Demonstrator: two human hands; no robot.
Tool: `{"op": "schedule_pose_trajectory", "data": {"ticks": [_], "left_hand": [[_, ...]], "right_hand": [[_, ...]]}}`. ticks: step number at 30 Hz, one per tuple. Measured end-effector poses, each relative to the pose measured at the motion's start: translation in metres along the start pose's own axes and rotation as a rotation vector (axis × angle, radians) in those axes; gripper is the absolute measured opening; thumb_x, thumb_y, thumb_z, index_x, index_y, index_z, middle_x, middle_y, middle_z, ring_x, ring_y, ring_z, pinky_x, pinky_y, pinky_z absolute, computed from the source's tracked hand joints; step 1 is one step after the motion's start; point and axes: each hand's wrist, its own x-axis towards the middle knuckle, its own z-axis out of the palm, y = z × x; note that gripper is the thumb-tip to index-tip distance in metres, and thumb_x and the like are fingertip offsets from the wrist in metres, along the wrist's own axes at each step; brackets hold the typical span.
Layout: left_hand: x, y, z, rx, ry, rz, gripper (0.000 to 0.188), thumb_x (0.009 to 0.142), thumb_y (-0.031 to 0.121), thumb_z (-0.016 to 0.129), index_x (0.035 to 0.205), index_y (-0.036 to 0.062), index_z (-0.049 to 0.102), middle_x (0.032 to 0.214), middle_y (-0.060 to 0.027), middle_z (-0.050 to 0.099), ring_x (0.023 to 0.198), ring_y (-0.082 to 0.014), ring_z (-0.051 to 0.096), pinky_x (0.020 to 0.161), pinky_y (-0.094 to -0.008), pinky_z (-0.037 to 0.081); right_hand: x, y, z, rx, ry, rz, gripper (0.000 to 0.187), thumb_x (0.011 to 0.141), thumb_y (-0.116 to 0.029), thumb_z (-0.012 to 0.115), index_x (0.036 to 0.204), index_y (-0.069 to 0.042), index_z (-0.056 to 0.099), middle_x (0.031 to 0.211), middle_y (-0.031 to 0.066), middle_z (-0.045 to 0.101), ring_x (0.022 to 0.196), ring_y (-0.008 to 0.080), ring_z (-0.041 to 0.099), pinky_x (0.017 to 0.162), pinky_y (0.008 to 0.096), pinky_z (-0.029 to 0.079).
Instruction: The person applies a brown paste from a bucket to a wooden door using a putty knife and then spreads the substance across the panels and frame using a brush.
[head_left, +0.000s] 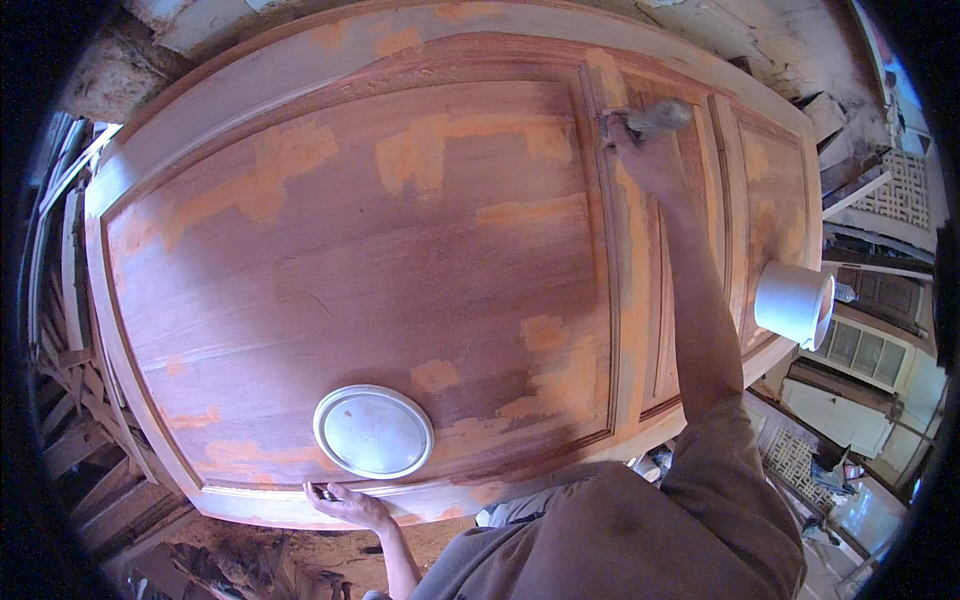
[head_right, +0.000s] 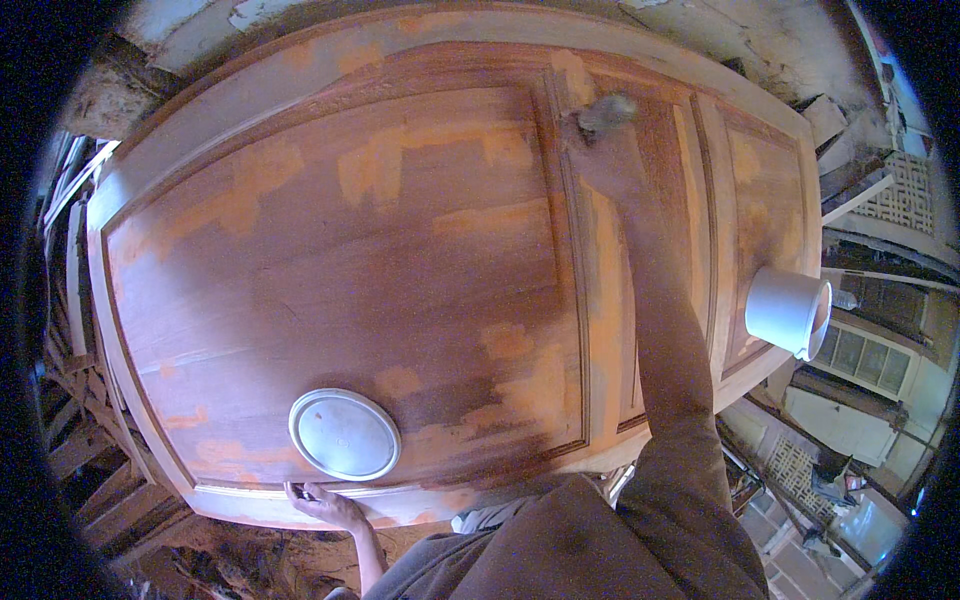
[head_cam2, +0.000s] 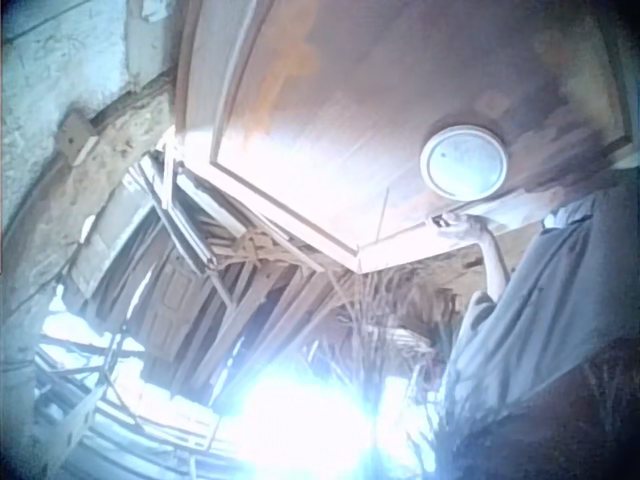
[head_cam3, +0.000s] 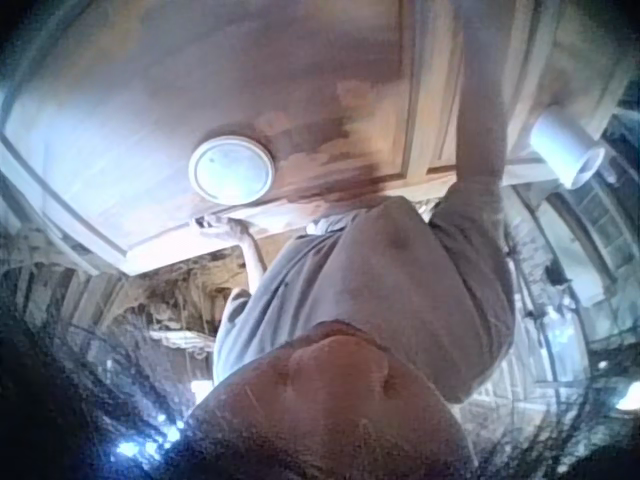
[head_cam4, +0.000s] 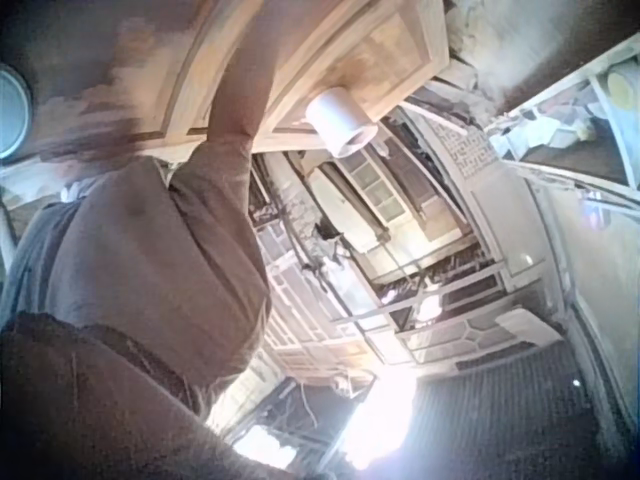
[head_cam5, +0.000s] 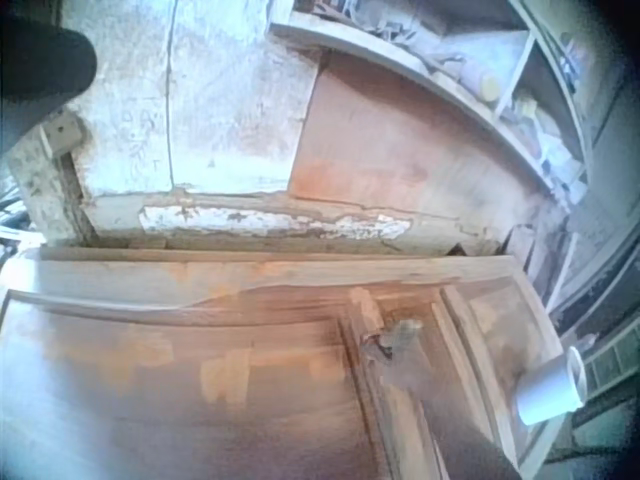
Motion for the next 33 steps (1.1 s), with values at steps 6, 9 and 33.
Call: {"op": "schedule_pose_trajectory", "data": {"ticks": [6, 9, 33], "left_hand": [[0.0, 0.001, -0.003, 0.012, 0.021, 0.0, 0.067, 0.105, 0.052, 0.033, 0.141, -0.0036, 0.038, 0.143, -0.0256, 0.04, 0.135, -0.0384, 0.041, 0.107, -0.0533, 0.041], [0.001, 0.001, -0.003, 0.021, 0.006, 0.008, 0.067, 0.105, 0.052, 0.032, 0.141, -0.0038, 0.039, 0.143, -0.0256, 0.041, 0.134, -0.0381, 0.041, 0.107, -0.0528, 0.041], [0.0, -0.007, -0.006, 0.044, -0.01, 0.02, 0.064, 0.104, 0.049, 0.04, 0.14, -0.0039, 0.04, 0.143, -0.0245, 0.041, 0.132, -0.0377, 0.041, 0.108, -0.0509, 0.038]], "right_hand": [[0.012, -0.058, 0.014, -0.486, -0.075, 0.019, 0.028, 0.094, -0.023, 0.061, 0.101, 0.003, 0.068, 0.094, 0.0276, 0.069, 0.088, 0.036, 0.07, 0.076, 0.0442, 0.057], [0.02, -0.066, 0.031, -0.63, -0.136, -0.068, 0.025, 0.092, -0.017, 0.058, 0.096, 0.006, 0.068, 0.091, 0.0297, 0.068, 0.086, 0.0422, 0.068, 0.075, 0.0487, 0.057], [0.005, -0.079, 0.004, 0.277, 0.068, -0.018, 0.027, 0.101, -0.02, 0.055, 0.104, 0.005, 0.066, 0.102, 0.0105, 0.069, 0.094, 0.0209, 0.069, 0.083, 0.0333, 0.061]]}}
